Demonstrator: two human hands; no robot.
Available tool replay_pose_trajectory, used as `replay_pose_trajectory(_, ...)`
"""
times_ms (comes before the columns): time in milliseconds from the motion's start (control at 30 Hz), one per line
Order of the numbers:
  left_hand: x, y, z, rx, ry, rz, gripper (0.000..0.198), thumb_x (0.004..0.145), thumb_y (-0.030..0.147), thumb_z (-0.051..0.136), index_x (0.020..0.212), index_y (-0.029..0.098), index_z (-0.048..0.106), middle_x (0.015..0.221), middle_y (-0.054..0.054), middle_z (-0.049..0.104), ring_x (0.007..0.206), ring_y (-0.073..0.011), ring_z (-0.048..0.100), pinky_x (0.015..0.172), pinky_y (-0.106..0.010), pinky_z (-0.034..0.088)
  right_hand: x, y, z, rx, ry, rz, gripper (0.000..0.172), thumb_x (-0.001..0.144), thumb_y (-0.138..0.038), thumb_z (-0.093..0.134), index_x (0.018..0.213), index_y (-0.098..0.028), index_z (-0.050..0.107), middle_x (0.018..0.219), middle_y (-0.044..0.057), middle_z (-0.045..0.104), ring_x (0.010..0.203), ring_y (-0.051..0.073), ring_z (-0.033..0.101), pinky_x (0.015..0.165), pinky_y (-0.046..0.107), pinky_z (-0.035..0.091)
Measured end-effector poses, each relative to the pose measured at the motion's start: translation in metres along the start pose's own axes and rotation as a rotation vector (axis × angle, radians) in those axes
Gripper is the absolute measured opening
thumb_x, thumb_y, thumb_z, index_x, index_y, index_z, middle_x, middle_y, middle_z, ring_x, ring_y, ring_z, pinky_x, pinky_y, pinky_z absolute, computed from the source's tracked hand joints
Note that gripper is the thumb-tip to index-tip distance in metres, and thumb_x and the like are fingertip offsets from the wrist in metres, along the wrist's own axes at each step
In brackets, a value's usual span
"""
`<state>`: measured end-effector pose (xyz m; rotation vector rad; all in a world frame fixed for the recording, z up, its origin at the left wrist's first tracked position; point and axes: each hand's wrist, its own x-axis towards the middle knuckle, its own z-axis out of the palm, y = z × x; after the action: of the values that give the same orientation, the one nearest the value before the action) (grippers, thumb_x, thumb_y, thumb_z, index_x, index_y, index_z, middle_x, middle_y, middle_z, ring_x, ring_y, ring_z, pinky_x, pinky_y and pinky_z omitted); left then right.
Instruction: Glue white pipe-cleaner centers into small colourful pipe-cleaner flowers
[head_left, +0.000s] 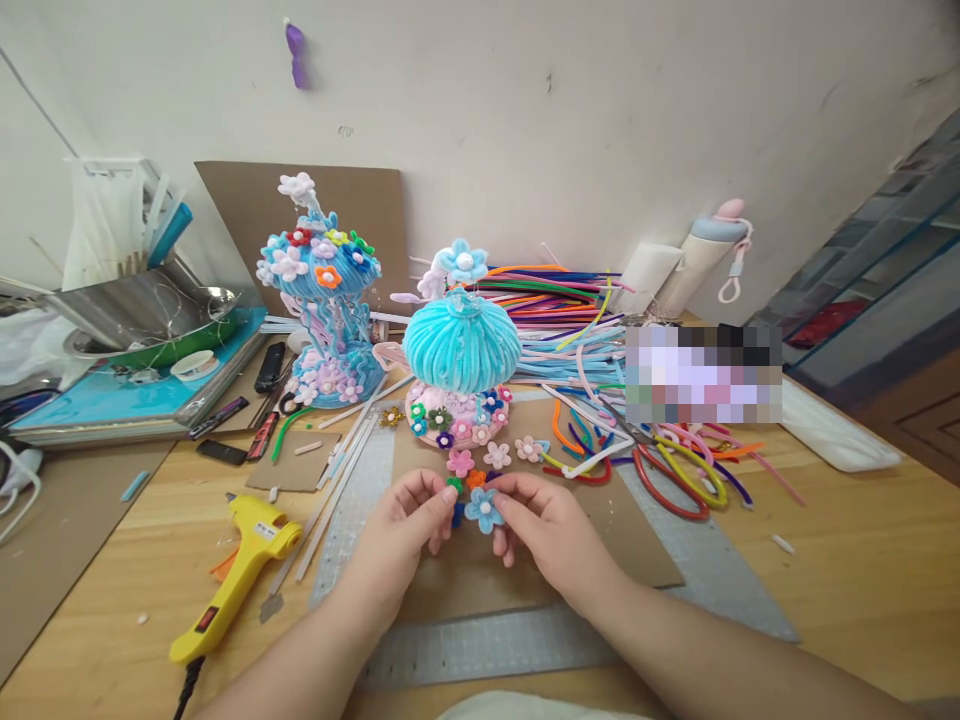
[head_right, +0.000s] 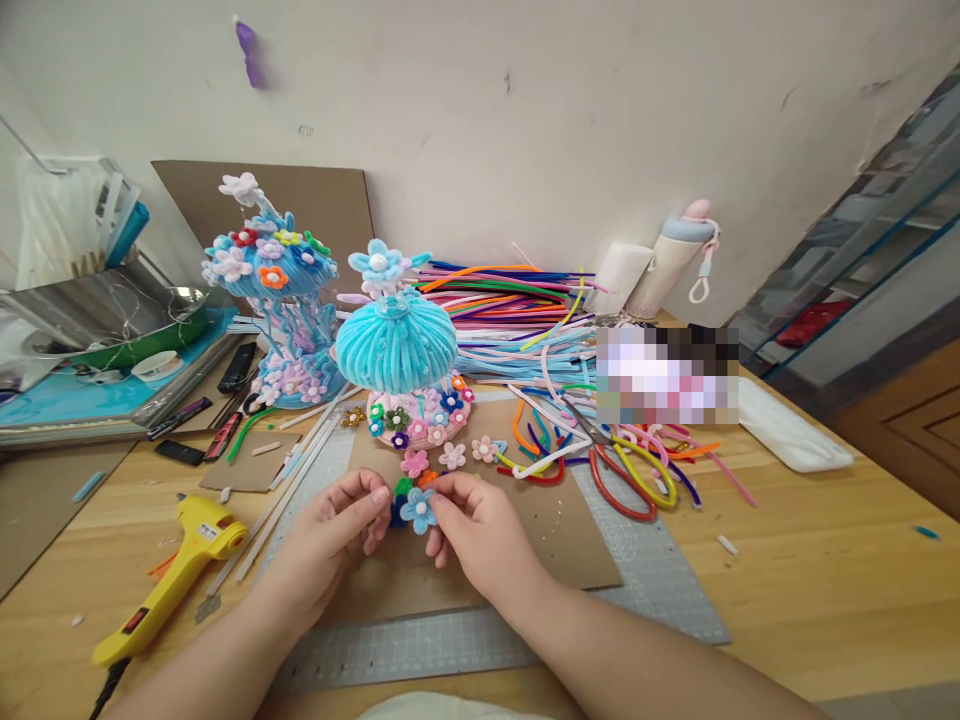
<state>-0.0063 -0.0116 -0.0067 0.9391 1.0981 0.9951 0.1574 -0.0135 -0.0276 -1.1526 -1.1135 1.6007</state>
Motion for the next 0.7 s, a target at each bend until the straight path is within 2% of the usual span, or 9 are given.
replay_pose_trajectory(67, 0.001, 0.0, -0.001, -0.02, 0.104, 0.081, 0.021, 0.077, 0.034, 0.063, 0.077, 0.019, 0.049, 0.053, 0.008, 0.048, 0.046, -0.0062, 0.041, 0.045, -0.018, 0.03, -0.002, -0.002, 0.001, -0.01, 0.0, -0.002, 0.026, 0.077, -0.04, 0.059, 0.084, -0.015, 0.06, 0.049, -0.004, 0.056, 0.041, 0.008, 0.049, 0.042, 0.02, 0.041)
replay_pose_trajectory(133, 0.001, 0.001, 0.0, -0.017, 0.17, 0.173, 0.023, 0.075, 0.031, 0.066, 0.086, 0.022, 0.048, 0.066, 0.007, 0.053, 0.049, -0.0063, 0.045, 0.046, -0.018, 0.035, -0.003, -0.003, 0.001, -0.016, 0.006, 0.001, 0.027, 0.077, -0.041, 0.059, 0.084, -0.015, 0.059, 0.048, -0.004, 0.056, 0.041, 0.008, 0.049, 0.042, 0.02, 0.041)
replay_pose_trajectory(200, 0.0, 0.002, 0.002, 0.034, 0.128, 0.18, 0.027, 0.073, 0.032, 0.068, 0.09, 0.021, 0.05, 0.075, 0.005, 0.055, 0.055, -0.0076, 0.049, 0.047, -0.019, 0.038, -0.004, -0.004, 0.002, -0.017, 0.011, -0.01, 0.027, 0.077, -0.041, 0.059, 0.084, -0.015, 0.059, 0.049, -0.004, 0.056, 0.042, 0.009, 0.05, 0.043, 0.021, 0.042)
replay_pose_trajectory(267, -0.001, 0.001, 0.006, 0.108, 0.022, 0.111, 0.025, 0.071, 0.035, 0.068, 0.084, 0.018, 0.055, 0.07, 0.003, 0.055, 0.057, -0.0094, 0.05, 0.047, -0.02, 0.038, -0.005, -0.004, 0.003, -0.011, 0.006, -0.033, 0.027, 0.078, -0.042, 0.059, 0.083, -0.015, 0.059, 0.051, -0.004, 0.056, 0.043, 0.009, 0.051, 0.044, 0.021, 0.044)
replay_pose_trajectory(333, -0.002, -0.001, 0.009, 0.161, -0.034, 0.055, 0.024, 0.07, 0.036, 0.069, 0.075, 0.016, 0.057, 0.06, 0.003, 0.054, 0.056, -0.0103, 0.05, 0.047, -0.02, 0.038, -0.005, -0.005, 0.004, 0.004, -0.009, -0.044, 0.028, 0.077, -0.043, 0.06, 0.083, -0.015, 0.059, 0.053, -0.004, 0.056, 0.045, 0.009, 0.051, 0.045, 0.022, 0.045)
replay_pose_trajectory(533, -0.002, -0.006, 0.009, 0.192, 0.004, 0.049, 0.025, 0.068, 0.037, 0.07, 0.067, 0.016, 0.057, 0.054, 0.004, 0.055, 0.048, -0.0083, 0.046, 0.047, -0.02, 0.036, -0.007, -0.008, 0.006, 0.056, -0.122, 0.0, 0.034, 0.072, -0.047, 0.066, 0.08, -0.016, 0.055, 0.062, -0.003, 0.057, 0.05, 0.01, 0.055, 0.045, 0.022, 0.047)
replay_pose_trajectory(700, -0.004, -0.004, 0.01, 0.172, 0.01, 0.017, 0.029, 0.066, 0.041, 0.07, 0.065, 0.016, 0.057, 0.048, 0.004, 0.054, 0.045, -0.0087, 0.045, 0.046, -0.02, 0.035, -0.006, -0.005, 0.007, 0.02, -0.145, 0.015, 0.037, 0.073, -0.05, 0.064, 0.08, -0.016, 0.053, 0.063, -0.002, 0.059, 0.047, 0.008, 0.053, 0.044, 0.02, 0.046)
